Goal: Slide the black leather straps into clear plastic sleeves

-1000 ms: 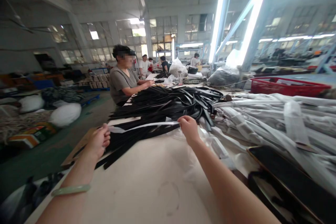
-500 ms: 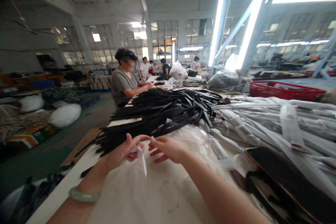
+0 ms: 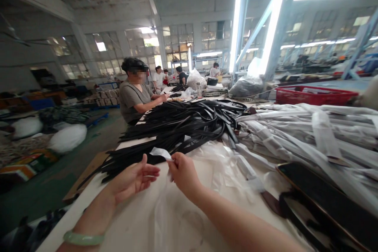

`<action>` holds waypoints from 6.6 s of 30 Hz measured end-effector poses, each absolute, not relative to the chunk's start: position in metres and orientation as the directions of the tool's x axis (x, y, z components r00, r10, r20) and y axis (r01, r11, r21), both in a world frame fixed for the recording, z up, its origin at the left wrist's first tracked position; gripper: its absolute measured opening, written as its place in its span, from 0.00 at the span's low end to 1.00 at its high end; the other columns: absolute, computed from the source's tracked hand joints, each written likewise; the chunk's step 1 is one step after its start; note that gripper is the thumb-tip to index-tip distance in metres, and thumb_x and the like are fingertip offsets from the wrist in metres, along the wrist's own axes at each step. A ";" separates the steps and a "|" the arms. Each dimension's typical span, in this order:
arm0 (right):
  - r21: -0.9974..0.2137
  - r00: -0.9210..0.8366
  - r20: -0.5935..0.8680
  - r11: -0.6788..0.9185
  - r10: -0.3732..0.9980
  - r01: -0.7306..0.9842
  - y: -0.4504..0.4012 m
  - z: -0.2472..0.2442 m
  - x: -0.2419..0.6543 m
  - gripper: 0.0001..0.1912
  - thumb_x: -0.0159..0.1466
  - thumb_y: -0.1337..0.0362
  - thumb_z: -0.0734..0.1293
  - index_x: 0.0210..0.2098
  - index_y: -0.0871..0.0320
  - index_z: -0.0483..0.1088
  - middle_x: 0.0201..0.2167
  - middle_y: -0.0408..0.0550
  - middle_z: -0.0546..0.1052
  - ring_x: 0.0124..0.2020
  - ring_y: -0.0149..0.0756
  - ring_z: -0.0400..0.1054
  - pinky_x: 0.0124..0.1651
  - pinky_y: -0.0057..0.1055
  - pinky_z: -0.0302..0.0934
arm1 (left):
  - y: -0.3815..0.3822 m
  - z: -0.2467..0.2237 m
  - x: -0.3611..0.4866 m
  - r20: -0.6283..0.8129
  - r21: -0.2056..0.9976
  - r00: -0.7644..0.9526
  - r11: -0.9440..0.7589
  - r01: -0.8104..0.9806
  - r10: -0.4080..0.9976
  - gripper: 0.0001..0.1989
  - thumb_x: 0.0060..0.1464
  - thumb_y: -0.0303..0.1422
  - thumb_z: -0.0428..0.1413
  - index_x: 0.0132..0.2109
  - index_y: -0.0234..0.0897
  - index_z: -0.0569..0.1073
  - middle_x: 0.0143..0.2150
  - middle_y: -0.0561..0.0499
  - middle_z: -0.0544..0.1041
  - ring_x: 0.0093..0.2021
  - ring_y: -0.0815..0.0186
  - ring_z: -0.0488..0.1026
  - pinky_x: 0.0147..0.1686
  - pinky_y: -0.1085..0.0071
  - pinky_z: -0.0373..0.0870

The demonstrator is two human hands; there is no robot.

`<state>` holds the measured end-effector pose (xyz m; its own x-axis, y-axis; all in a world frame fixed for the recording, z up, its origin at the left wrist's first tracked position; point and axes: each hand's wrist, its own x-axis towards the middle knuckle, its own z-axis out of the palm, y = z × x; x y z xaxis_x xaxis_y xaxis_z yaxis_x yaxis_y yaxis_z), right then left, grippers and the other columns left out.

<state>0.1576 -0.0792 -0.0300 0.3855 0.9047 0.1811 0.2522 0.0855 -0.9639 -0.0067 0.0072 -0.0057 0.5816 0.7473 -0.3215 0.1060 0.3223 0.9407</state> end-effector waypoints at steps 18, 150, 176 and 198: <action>-0.546 -0.039 0.230 0.162 0.972 0.822 -0.092 -0.041 0.135 0.11 0.59 0.62 0.66 0.23 0.58 0.63 0.20 0.41 0.68 0.21 0.28 0.55 0.25 0.27 0.43 | 0.001 -0.013 0.011 -0.138 0.880 0.349 0.276 -0.387 0.927 0.15 0.39 0.19 0.65 0.31 0.35 0.68 0.27 0.52 0.79 0.28 0.72 0.76 0.27 0.82 0.70; -0.278 0.067 0.736 0.211 0.674 0.937 -0.113 0.005 0.200 0.10 0.64 0.63 0.61 0.45 0.56 0.66 0.46 0.53 0.71 0.51 0.42 0.60 0.60 0.42 0.43 | -0.036 -0.017 0.025 -0.162 0.985 0.754 0.151 0.083 0.637 0.34 0.37 0.38 0.69 0.50 0.31 0.66 0.26 0.47 0.80 0.29 0.61 0.77 0.28 0.73 0.67; -0.937 0.381 -0.029 0.108 0.924 -0.332 -0.094 -0.016 0.196 0.24 0.59 0.43 0.63 0.29 0.61 0.69 0.13 0.33 0.52 0.13 0.21 0.41 0.15 0.23 0.33 | -0.045 -0.010 0.021 -0.294 0.954 0.770 0.224 0.199 0.567 0.30 0.39 0.31 0.66 0.51 0.31 0.66 0.27 0.45 0.80 0.29 0.59 0.78 0.24 0.74 0.65; -0.947 0.478 0.257 0.120 0.840 0.299 -0.082 -0.031 0.211 0.25 0.64 0.44 0.56 0.24 0.57 0.68 0.15 0.39 0.58 0.17 0.29 0.51 0.21 0.27 0.46 | -0.048 -0.014 0.027 -0.278 0.956 0.750 0.249 0.155 0.601 0.30 0.40 0.35 0.67 0.50 0.31 0.66 0.27 0.46 0.79 0.30 0.57 0.78 0.28 0.70 0.69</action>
